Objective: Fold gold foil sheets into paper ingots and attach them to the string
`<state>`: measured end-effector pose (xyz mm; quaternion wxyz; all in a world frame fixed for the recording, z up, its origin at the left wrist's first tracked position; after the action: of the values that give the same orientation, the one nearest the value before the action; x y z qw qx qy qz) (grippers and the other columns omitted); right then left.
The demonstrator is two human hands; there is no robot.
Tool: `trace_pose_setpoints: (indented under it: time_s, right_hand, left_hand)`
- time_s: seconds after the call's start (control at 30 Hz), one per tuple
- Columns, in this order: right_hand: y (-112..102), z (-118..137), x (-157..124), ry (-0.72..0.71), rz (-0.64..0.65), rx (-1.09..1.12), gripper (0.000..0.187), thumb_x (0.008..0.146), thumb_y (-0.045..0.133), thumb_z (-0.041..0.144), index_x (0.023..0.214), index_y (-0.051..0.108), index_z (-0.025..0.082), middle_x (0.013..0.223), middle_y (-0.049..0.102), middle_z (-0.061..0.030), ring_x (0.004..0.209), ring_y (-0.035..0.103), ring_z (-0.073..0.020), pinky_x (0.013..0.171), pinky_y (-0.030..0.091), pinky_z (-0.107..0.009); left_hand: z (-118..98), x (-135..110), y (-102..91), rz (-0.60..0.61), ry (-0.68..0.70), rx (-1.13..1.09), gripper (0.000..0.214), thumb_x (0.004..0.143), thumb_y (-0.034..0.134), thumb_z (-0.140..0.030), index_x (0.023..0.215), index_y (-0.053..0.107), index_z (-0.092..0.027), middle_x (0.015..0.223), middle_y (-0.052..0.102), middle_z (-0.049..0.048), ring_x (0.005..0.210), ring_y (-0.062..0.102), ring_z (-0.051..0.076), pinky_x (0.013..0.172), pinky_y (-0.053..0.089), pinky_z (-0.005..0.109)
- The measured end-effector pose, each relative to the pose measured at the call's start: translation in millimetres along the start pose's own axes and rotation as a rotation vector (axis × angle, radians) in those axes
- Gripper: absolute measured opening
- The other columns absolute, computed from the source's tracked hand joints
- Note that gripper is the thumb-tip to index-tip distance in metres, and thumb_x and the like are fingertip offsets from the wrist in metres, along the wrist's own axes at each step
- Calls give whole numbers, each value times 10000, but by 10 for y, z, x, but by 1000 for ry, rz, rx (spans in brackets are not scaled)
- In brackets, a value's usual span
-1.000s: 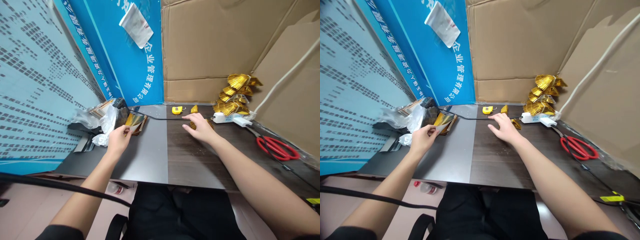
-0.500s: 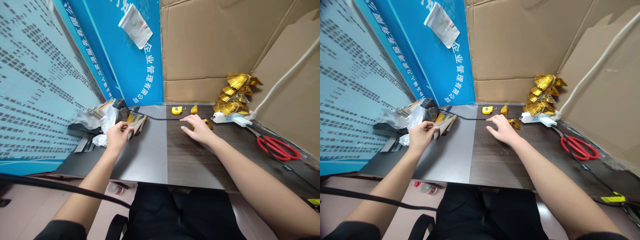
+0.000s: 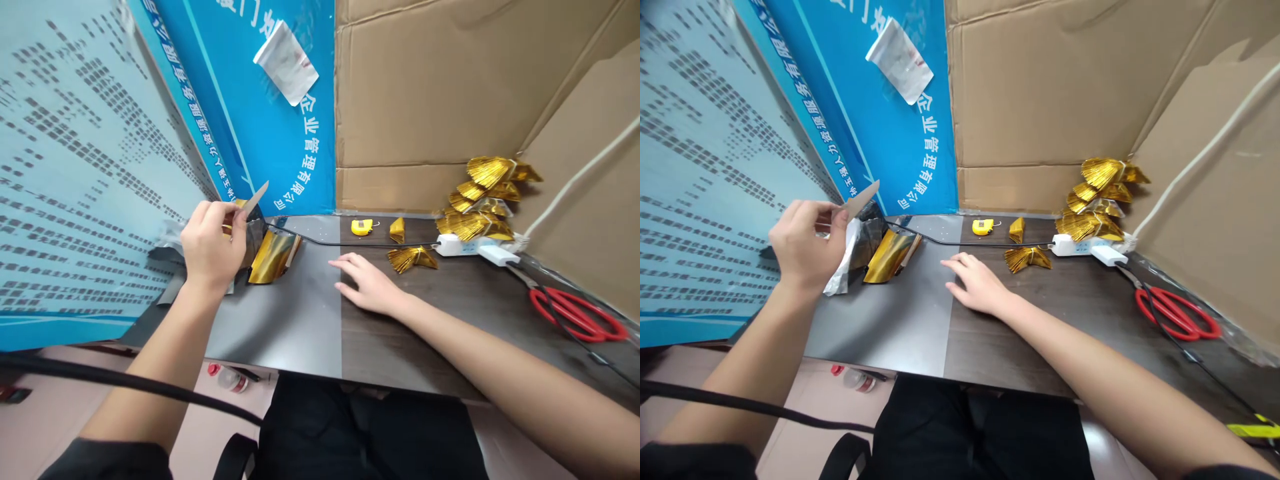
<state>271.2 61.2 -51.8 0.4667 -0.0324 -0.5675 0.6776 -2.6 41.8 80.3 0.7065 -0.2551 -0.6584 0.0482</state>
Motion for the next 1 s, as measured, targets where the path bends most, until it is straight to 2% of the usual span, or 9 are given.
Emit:
trace_pose_setpoints:
  time_s: [0.1,0.23,0.4,0.57,0.67,0.73,0.8,0.83,1.0]
  right_hand:
    - [254,325,348,-90,52,-42,508,934,600,261,1418,555,113,1504,494,-212,1349,502,-356,1077,467,-542]
    - [695,634,817,-203,157,-46,557,874,694,221,1405,570,110,1521,513,-180,1432,436,-326,1206,332,-494]
    - [1034,662,1124,-83,126,23,341,925,637,305,1161,697,65,1234,685,-247,1296,548,-370,1216,242,-586]
    - [837,559,1104,46,27,302,324,963,529,393,1115,709,170,1193,717,-153,1293,534,-363,1164,321,-583]
    - [575,526,824,105,-6,515,520,1021,343,559,1178,682,198,1113,735,-109,1170,630,-319,1038,480,-517]
    - [413,533,567,159,-11,703,718,1025,120,648,1227,641,197,1102,736,-111,1054,694,-265,916,561,-451]
    - [320,512,312,418,-50,1250,721,898,400,809,1180,646,192,1162,725,-134,1055,697,-276,883,577,-424]
    - [278,492,203,544,-114,1336,663,806,627,761,1175,640,210,1191,720,-121,1044,694,-262,848,584,-387]
    - [132,259,-94,832,-178,1136,624,620,865,585,1039,644,180,1059,740,-107,894,692,-233,689,571,-335]
  left_hand:
    - [-49,-40,-165,-49,35,-84,103,921,632,-272,881,652,-180,834,685,15,627,624,80,620,510,209]
    - [-53,-196,-300,-21,-31,-208,72,889,679,-250,894,652,-183,821,672,-8,598,603,54,553,487,159]
    - [-23,-376,-322,-10,-287,-541,117,859,718,-276,910,661,-187,843,660,-12,675,607,65,618,513,160]
    - [-34,-511,-144,-80,-772,-931,281,767,772,-389,852,604,-180,737,598,-31,606,540,60,529,442,153]
    - [-114,-688,37,-81,-1189,-1073,406,648,810,-438,840,547,-195,637,529,-71,499,479,51,452,397,151]
    - [-239,-822,154,-9,-1351,-1164,455,579,825,-424,836,533,-187,699,596,-45,568,563,73,504,464,165]
    - [-385,-968,229,51,-1425,-1160,474,566,821,-435,830,516,-185,704,600,-43,570,561,70,516,485,170]
    - [-467,-1041,256,102,-1430,-1162,469,586,811,-444,833,504,-188,667,569,-60,539,533,58,496,466,160]
    - [-800,-1387,228,434,-1341,-1125,568,695,768,-417,1112,425,-238,731,612,-62,543,603,114,474,515,215]
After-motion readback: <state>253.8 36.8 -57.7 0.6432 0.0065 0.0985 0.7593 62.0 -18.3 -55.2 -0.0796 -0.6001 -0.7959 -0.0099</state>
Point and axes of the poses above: each hand's wrist, its own x-axis towards the middle knuckle, its own y-axis out of the palm, z = x × y, the point moved 3 cm from there along x, towards the middle knuckle
